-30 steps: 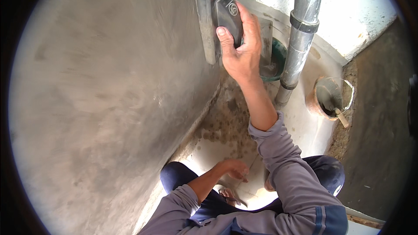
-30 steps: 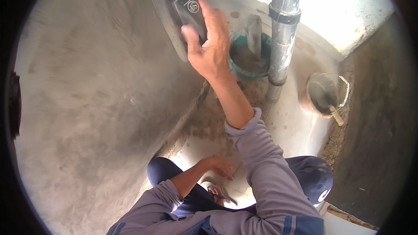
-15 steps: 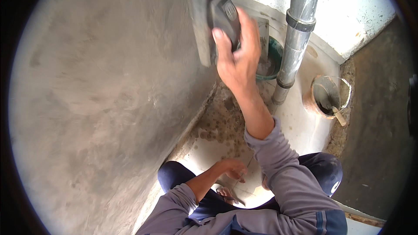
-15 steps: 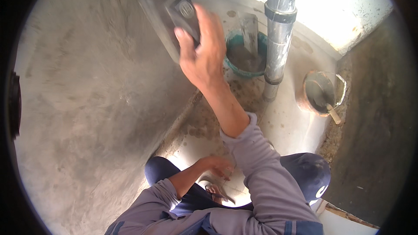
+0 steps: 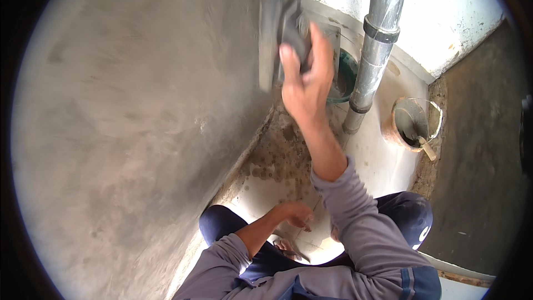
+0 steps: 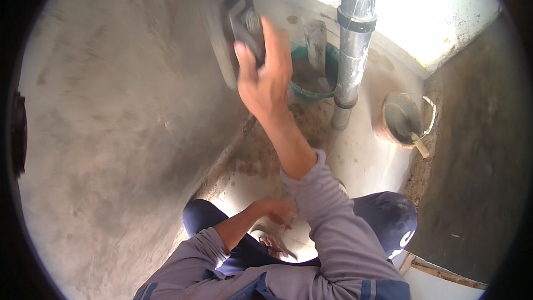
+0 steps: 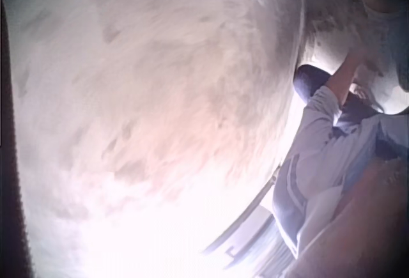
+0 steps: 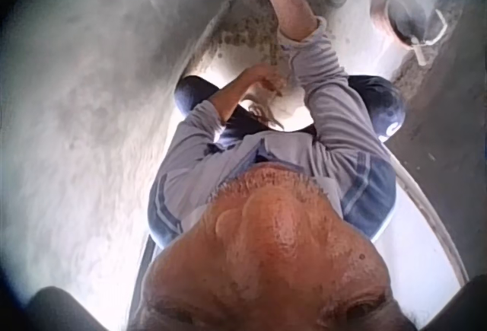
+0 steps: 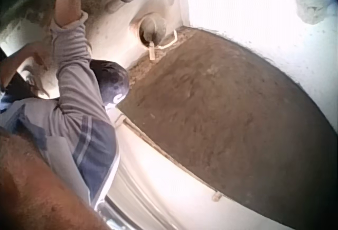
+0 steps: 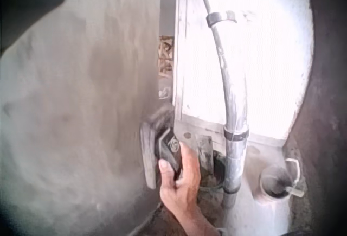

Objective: The person smooths a wet concrete or plaster surface on a curved wall using a rectangular trowel, repeatedly dipping the tool into a green bucket for more material and applying it to different sections of the wall.

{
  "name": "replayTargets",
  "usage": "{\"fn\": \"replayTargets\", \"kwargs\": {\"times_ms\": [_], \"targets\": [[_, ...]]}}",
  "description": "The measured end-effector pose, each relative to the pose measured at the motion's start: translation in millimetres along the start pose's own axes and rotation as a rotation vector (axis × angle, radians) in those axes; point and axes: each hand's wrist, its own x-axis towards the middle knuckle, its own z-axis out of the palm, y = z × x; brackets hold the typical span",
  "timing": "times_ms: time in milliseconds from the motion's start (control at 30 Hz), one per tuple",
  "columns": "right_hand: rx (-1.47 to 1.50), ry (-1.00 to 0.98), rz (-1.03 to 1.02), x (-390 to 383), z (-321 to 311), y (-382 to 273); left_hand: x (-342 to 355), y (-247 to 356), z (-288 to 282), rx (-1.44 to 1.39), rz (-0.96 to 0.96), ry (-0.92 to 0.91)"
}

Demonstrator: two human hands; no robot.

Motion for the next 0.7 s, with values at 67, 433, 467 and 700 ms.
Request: {"fn": "replayTargets", "kwargs": {"times_ms": [67,433,467,700], "targets": [[0.063,0.085,-0.086,20,13,0,-4,3,-4,0.017,-0.055,0.007],[-0.019,-0.086,0.192,-82,-12,21,-13,16,-18,0.036,-0.039,-0.048],[-0.003,-0.079,0.186,-48,-12,16,-9,13,-14,0.043,-0.009,-0.037],[-0.078,0.032,-0.088,6,21,7,-10,12,-14,0.049,-0.075,-0.048]]}}
